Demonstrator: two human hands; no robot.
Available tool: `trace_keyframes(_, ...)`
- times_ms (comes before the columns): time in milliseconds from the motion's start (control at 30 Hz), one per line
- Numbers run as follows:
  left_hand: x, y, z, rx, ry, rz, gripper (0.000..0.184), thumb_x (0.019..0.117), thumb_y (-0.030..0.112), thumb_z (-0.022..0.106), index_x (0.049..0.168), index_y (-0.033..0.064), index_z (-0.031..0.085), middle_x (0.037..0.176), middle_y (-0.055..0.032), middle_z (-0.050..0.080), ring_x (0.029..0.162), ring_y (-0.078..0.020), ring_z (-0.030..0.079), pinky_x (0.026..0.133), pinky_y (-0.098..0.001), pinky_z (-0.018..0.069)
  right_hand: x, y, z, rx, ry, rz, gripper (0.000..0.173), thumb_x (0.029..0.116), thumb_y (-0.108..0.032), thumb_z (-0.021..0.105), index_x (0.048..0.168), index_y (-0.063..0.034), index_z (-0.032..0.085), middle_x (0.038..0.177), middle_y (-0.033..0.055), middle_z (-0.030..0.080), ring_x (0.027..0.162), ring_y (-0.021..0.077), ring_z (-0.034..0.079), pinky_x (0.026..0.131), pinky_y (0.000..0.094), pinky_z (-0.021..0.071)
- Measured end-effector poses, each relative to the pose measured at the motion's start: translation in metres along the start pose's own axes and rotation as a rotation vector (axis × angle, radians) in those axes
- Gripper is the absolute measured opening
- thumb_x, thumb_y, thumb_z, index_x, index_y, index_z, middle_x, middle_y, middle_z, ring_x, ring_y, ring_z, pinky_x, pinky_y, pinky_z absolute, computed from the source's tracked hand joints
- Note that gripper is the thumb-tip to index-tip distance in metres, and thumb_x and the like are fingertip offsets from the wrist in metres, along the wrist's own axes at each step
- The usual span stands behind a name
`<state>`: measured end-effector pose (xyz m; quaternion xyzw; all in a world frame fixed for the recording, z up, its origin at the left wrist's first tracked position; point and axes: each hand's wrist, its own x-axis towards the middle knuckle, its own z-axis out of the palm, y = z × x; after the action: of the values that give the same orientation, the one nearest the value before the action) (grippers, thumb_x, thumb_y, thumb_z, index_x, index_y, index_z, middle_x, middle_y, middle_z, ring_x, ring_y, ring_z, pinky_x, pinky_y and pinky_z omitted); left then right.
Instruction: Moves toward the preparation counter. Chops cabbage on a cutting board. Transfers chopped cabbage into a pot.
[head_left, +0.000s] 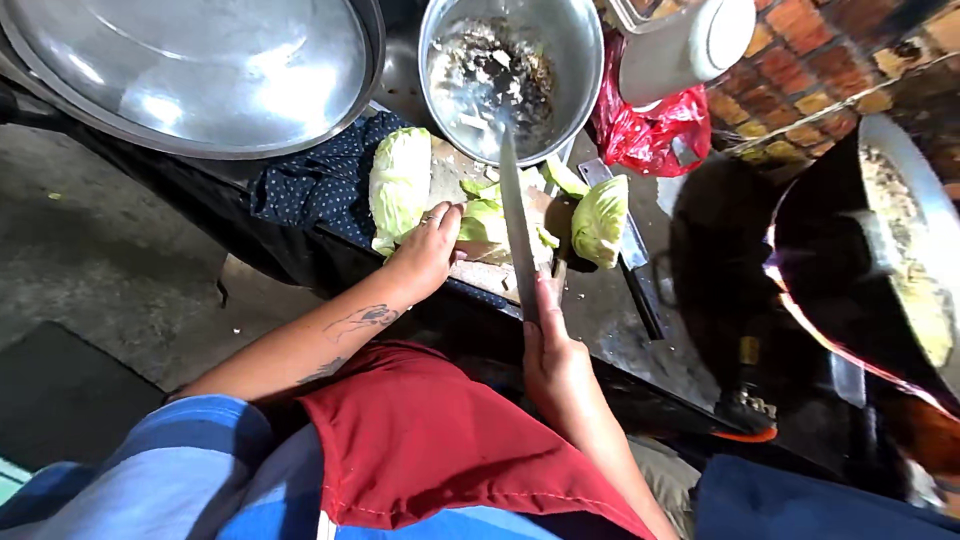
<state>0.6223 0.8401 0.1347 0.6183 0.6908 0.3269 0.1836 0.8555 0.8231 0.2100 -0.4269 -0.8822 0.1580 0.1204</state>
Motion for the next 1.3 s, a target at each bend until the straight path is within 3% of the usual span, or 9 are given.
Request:
trace_keyframes(167,0.001,0.007,-0.003,0.031,-0.033,-0.035,0.060,0.0946,0.003,0.069,0.148,-0.0065,0.043,0.152,-0.0286,0.045,0.134,-0.0427,0.054,0.109,-0.0521,0.0475,0.003,-0.001,0.014,-0.013,-0.100,0.018,0.059,0.1031,-0.008,0.046,0.160,-0.0010,0.031,0.063,0.0089,0.062,0.049,0.0211,0.059,0.049,0.0401,0.0527)
trace_keyframes(333,0.002,0.005,-0.002,0.023,-0.059,-0.034,0.061,0.0958,0.005,0.070,0.150,-0.0022,0.043,0.154,-0.0239,0.045,0.136,-0.0397,0.054,0.109,-0.0494,0.0478,0.019,0.010,0.045,0.056,-0.268,0.056,0.066,0.1043,-0.009,0.047,0.165,-0.0089,0.020,0.067,0.0103,0.064,0.053,0.0250,0.063,0.054,0.0455,0.0562)
trace_keyframes(500,0.000,0.002,0.001,-0.024,-0.003,0.002,0.061,0.0929,0.006,0.073,0.148,-0.0030,0.048,0.151,-0.0243,0.049,0.138,-0.0413,0.051,0.111,-0.0499,0.0464,0.054,-0.032,0.024,0.027,-0.659,0.406,0.064,0.1116,-0.009,0.032,0.167,-0.0160,0.001,0.096,0.0171,0.067,0.086,0.0273,0.066,0.084,0.0414,0.0528)
trace_keyframes(567,-0.001,0.001,0.004,-0.022,0.016,0.011,0.062,0.0935,0.008,0.074,0.148,-0.0031,0.047,0.151,-0.0240,0.049,0.137,-0.0406,0.052,0.111,-0.0487,0.0469,0.058,-0.030,0.033,0.010,-0.621,0.374,0.062,0.1103,-0.007,0.033,0.166,-0.0093,0.005,0.099,0.0201,0.071,0.091,0.0312,0.069,0.090,0.0464,0.0533)
trace_keyframes(633,-0.001,-0.002,0.007,-0.030,0.045,0.027,0.062,0.0943,0.010,0.074,0.149,-0.0029,0.045,0.151,-0.0236,0.049,0.137,-0.0391,0.053,0.110,-0.0472,0.0473,0.047,0.002,0.068,0.018,-0.343,0.158,0.064,0.1046,-0.008,0.042,0.165,-0.0068,0.018,0.078,0.0160,0.070,0.067,0.0307,0.070,0.069,0.0480,0.0589)
trace_keyframes(767,-0.005,-0.008,0.009,-0.088,0.108,0.037,0.070,0.0947,0.014,0.074,0.152,-0.0052,0.039,0.151,-0.0266,0.049,0.135,-0.0375,0.056,0.111,-0.0455,0.0473,0.048,0.009,0.036,0.019,-0.346,0.101,0.063,0.1070,-0.011,0.043,0.166,-0.0143,0.019,0.081,0.0164,0.071,0.068,0.0321,0.070,0.069,0.0509,0.0588)
trace_keyframes(867,-0.008,-0.008,0.010,-0.122,0.115,0.006,0.075,0.0939,0.013,0.075,0.154,-0.0054,0.034,0.154,-0.0276,0.044,0.136,-0.0384,0.055,0.111,-0.0469,0.0473,0.030,0.003,0.005,-0.058,-0.128,0.017,0.059,0.1051,-0.011,0.045,0.162,-0.0096,0.030,0.069,0.0124,0.067,0.053,0.0256,0.064,0.054,0.0452,0.0556)
trace_keyframes(967,-0.013,-0.011,0.015,-0.125,0.143,0.015,0.068,0.0959,0.016,0.072,0.150,-0.0067,0.039,0.152,-0.0277,0.045,0.135,-0.0382,0.055,0.111,-0.0466,0.0480,0.017,-0.002,-0.004,-0.066,0.010,-0.072,0.058,0.1038,-0.012,0.045,0.160,-0.0049,0.034,0.067,0.0094,0.066,0.049,0.0201,0.060,0.050,0.0390,0.0540)
trace_keyframes(1300,-0.011,-0.012,0.028,-0.032,0.230,0.028,0.051,0.0962,0.009,0.070,0.139,-0.0089,0.051,0.142,-0.0296,0.054,0.131,-0.0405,0.058,0.109,-0.0452,0.0487,0.021,-0.004,0.027,-0.036,-0.184,0.004,0.066,0.1048,-0.009,0.046,0.165,-0.0101,0.019,0.066,0.0109,0.064,0.052,0.0262,0.063,0.052,0.0459,0.0549)
